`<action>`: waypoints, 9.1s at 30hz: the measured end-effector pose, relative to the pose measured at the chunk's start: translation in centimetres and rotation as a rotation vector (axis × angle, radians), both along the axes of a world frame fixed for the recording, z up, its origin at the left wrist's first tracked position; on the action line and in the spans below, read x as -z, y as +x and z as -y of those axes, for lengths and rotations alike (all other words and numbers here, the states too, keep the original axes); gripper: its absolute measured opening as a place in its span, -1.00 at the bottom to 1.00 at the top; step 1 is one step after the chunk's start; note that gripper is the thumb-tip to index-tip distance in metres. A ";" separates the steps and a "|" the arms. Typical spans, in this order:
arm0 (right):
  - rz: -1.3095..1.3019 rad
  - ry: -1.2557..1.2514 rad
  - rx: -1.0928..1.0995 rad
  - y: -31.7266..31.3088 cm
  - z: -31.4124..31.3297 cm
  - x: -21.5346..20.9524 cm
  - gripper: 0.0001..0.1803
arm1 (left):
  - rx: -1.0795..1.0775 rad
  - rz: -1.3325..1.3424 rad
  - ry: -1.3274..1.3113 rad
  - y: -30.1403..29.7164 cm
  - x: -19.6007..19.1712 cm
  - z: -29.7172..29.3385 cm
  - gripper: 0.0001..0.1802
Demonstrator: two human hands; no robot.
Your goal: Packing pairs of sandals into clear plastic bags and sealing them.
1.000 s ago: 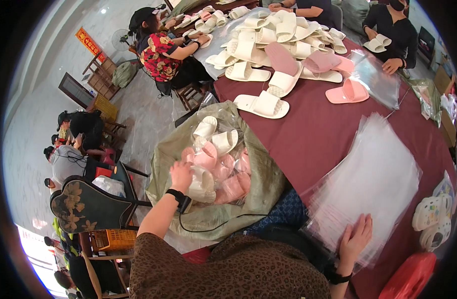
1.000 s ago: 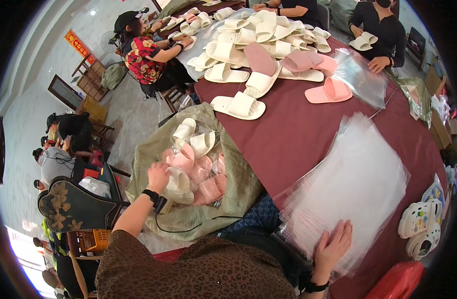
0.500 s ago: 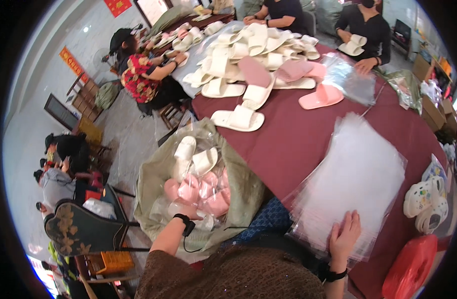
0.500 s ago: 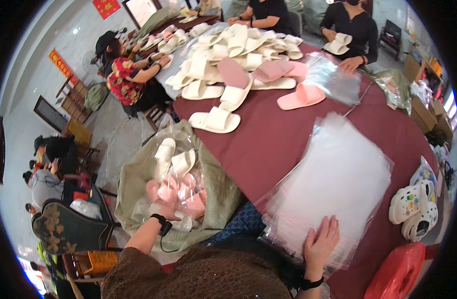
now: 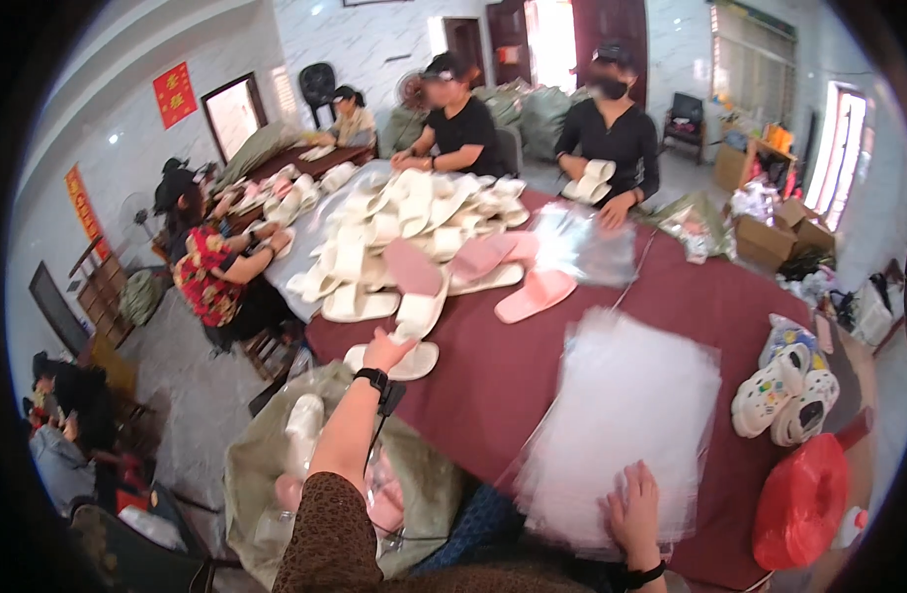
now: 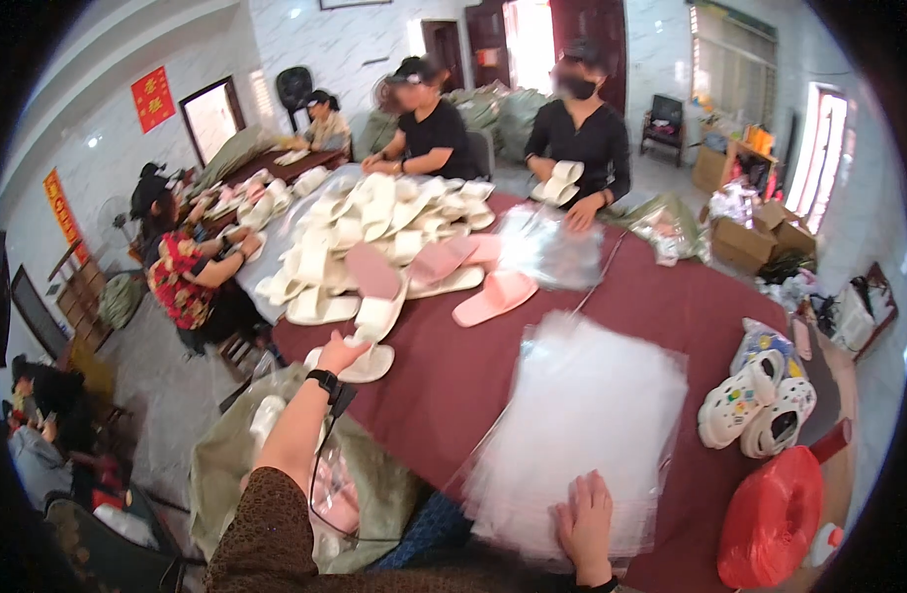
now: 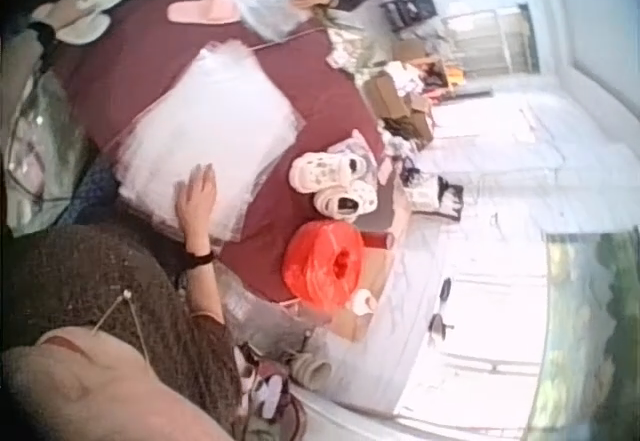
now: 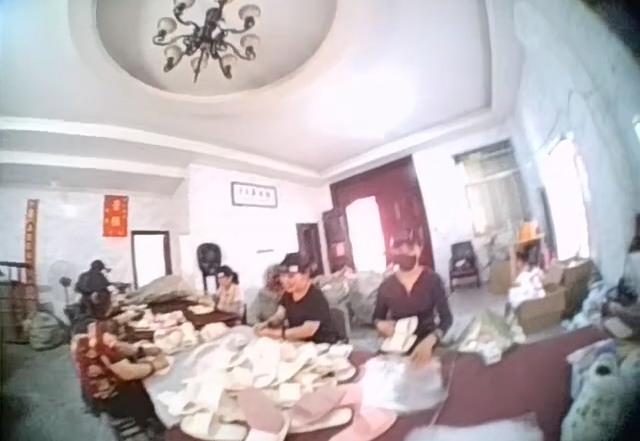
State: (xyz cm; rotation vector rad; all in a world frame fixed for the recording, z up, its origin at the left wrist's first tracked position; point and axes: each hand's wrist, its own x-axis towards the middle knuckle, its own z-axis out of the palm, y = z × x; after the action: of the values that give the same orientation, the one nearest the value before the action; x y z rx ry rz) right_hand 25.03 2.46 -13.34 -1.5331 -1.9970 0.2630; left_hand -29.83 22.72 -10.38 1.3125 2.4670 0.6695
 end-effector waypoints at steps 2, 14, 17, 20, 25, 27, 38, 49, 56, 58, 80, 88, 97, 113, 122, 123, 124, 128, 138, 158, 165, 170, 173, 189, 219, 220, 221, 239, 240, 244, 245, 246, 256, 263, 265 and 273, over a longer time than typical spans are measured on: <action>-0.154 0.003 0.027 -0.3 0.2 -1.3 -0.42 | 0.095 0.005 -0.011 -0.6 2.3 -1.8 0.10; 0.131 -0.040 0.081 0.8 -0.2 -1.6 -0.43 | 0.780 0.440 -0.067 21.5 -4.4 4.3 -0.06; 0.138 -0.032 0.115 0.6 0.0 -1.0 -0.41 | 0.630 -0.207 0.259 18.6 -2.6 2.6 0.01; 0.110 -0.022 0.128 0.5 0.2 -0.5 -0.40 | 0.893 -0.352 0.282 15.1 -1.0 0.7 -0.01; 0.090 0.008 0.132 0.6 0.4 -0.4 -0.41 | 0.950 -0.156 0.117 15.6 -1.2 0.9 -0.01; 0.078 -0.005 0.161 0.9 0.5 -0.6 -0.41 | 0.819 -0.223 0.054 17.4 -3.2 1.7 -0.09; 0.095 0.004 0.189 0.5 0.6 0.0 -0.40 | 0.960 -0.091 0.402 20.1 1.8 3.3 -0.44; 0.103 0.016 0.182 0.6 0.6 0.7 -0.42 | 0.566 0.230 0.651 20.7 -3.2 2.8 -0.71; 0.099 0.034 0.174 1.0 0.2 0.7 -0.44 | 0.670 0.439 0.653 29.5 -8.6 8.0 -0.65; -0.015 0.080 0.144 1.1 0.2 0.5 -0.48 | 0.674 0.520 0.634 32.6 -8.1 8.9 -0.65; 0.166 -0.205 0.342 3.7 -1.4 -3.6 -0.27 | 1.255 -0.072 0.244 33.5 2.6 14.0 -0.18; 0.410 -0.276 0.341 4.9 -4.2 -4.7 -0.15 | 1.242 -0.027 0.224 33.0 3.1 13.6 -0.21; 0.199 -0.337 0.306 2.9 -8.4 -5.2 -0.22 | 1.286 -0.123 0.268 34.0 2.6 13.3 -0.22; 0.000 0.047 0.340 0.5 -13.1 0.2 -0.66 | 1.290 -0.182 0.237 33.3 3.9 13.4 -0.09; -0.021 0.018 0.492 0.8 -11.4 -0.2 -0.53 | 1.315 -0.307 0.386 33.8 2.0 14.4 -0.34; 0.042 0.037 0.497 0.7 -11.1 0.0 -0.51 | 1.323 -0.292 0.270 33.7 1.8 14.2 -0.25; 0.105 0.055 0.501 0.7 -10.9 0.2 -0.49 | 1.327 -0.276 0.154 33.7 1.8 14.1 -0.15; 0.092 0.160 0.464 1.7 -12.3 1.6 -0.52 | 1.310 -0.286 0.182 33.5 2.2 14.3 -0.16; -0.369 0.085 0.534 3.0 -9.4 -4.2 -0.58 | 1.250 -0.461 0.162 32.3 3.1 10.6 -0.08; -0.199 0.183 0.520 3.2 -3.8 -3.7 -0.59 | 1.215 -0.529 0.031 33.1 -1.4 12.1 -0.22; -0.038 -0.005 0.506 3.2 -3.7 0.5 -0.55 | 1.501 -0.424 0.379 33.6 2.0 11.9 -0.37; -0.041 0.025 0.487 3.6 -4.1 0.9 -0.54 | 1.516 -0.007 0.174 34.6 0.1 15.0 -0.35; -0.092 0.004 0.500 4.1 -4.0 0.9 -0.56 | 1.519 0.041 0.216 34.3 1.3 14.8 -0.33; -0.665 0.344 0.744 10.0 1.9 -5.5 -0.80 | 1.297 0.020 0.281 35.4 1.4 13.2 -0.37; -0.023 -0.085 0.624 5.6 1.2 -2.9 -0.72 | 1.153 0.056 0.376 35.5 0.7 6.1 -0.16; -0.025 -0.092 0.625 5.9 1.1 -2.1 -0.72 | 1.365 -0.145 0.584 35.0 0.6 6.8 -0.34; -0.020 -0.067 0.629 6.2 1.1 -1.2 -0.71 | 1.367 -0.145 0.575 34.6 0.0 7.7 -0.34; -0.259 -0.025 0.687 7.8 1.3 -1.7 -0.69 | 1.300 0.427 -0.085 32.9 0.7 8.4 -0.73; -0.275 -0.009 0.690 7.9 1.3 -1.9 -0.70 | 1.300 0.426 -0.085 33.0 0.7 8.4 -0.73; -0.300 -0.017 0.713 7.9 1.1 -3.0 -0.70 | 1.247 0.373 0.147 33.6 0.3 8.1 -0.19; -0.289 0.001 0.703 7.9 1.1 -3.0 -0.70 | 1.252 0.254 0.212 33.8 0.1 7.9 0.03; -0.278 0.020 0.692 7.9 1.1 -3.1 -0.71 | 1.252 0.254 0.214 34.1 0.0 7.7 0.03; -0.118 0.077 0.468 5.1 -1.0 -4.9 -0.74 | 0.867 0.425 -0.013 35.2 -0.9 6.8 0.35; 0.036 0.158 0.296 3.4 -7.6 -6.5 -0.71 | 1.203 0.394 -0.007 32.5 1.2 8.9 -0.08; 0.093 0.147 0.274 3.3 -9.8 -5.9 -0.71 | 1.255 0.343 0.047 32.0 1.8 9.5 -0.14; 0.133 -0.118 0.389 5.6 -14.5 0.5 -0.63 | 1.438 -0.039 0.276 29.8 1.1 12.9 -0.31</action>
State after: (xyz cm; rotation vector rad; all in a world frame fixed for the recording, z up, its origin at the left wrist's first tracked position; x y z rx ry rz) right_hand 30.63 17.00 -13.86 -2.0201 -1.7557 0.1234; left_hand -0.01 9.87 -11.49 2.5905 0.8734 0.5181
